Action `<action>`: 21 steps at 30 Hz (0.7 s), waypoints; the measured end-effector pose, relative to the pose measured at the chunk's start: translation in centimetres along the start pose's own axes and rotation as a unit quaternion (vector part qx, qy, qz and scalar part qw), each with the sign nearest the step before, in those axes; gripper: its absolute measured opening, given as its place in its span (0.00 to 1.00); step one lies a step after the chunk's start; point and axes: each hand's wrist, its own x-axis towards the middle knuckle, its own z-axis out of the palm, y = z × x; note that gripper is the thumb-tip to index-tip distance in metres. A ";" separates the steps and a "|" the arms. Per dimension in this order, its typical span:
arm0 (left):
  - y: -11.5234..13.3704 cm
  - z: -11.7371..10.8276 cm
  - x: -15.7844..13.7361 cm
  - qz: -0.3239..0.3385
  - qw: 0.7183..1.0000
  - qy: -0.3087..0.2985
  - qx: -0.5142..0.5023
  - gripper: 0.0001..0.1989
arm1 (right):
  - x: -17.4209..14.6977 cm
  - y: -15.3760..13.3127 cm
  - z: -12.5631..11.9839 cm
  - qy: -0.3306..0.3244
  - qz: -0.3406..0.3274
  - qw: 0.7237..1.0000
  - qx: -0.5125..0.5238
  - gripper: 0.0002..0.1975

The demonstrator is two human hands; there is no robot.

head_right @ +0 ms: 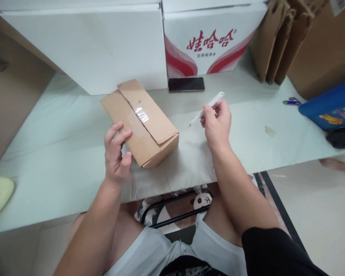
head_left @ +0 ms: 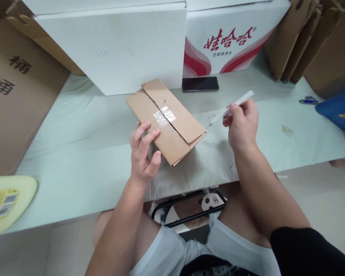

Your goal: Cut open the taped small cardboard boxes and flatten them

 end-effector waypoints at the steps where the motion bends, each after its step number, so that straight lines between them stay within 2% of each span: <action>1: 0.0 0.0 0.0 0.001 1.000 0.001 -0.003 0.22 | 0.0 -0.4 0.0 0.025 -0.010 0.999 0.041 0.15; 4: 0.1 0.1 0.0 0.004 1.000 -0.004 0.011 0.23 | -0.6 -2.5 0.2 0.077 -0.063 0.988 0.121 0.16; 8: 0.2 0.2 -0.1 -0.003 0.999 -0.012 0.036 0.23 | -3.0 -5.5 0.4 0.064 -0.157 0.975 0.143 0.15; 11: 0.3 0.1 -0.3 -0.023 0.999 -0.017 0.039 0.23 | -5.3 -6.6 0.8 -0.005 -0.193 0.971 0.137 0.14; 15: 0.5 0.0 -0.3 -0.039 0.999 -0.021 0.032 0.24 | -7.7 -7.0 1.6 -0.135 -0.229 0.963 0.052 0.11; 17: 0.6 0.0 -0.3 -0.038 0.999 -0.021 0.033 0.24 | -8.1 -7.1 2.1 -0.189 -0.245 0.951 0.019 0.06; 19: 0.7 -0.1 -0.3 -0.036 0.998 -0.022 0.036 0.25 | -8.3 -7.2 2.5 -0.212 -0.258 0.943 0.002 0.01; 21: 0.7 -0.1 -0.2 -0.032 0.998 -0.024 0.038 0.24 | -8.3 -7.3 2.8 -0.203 -0.269 0.941 -0.016 0.02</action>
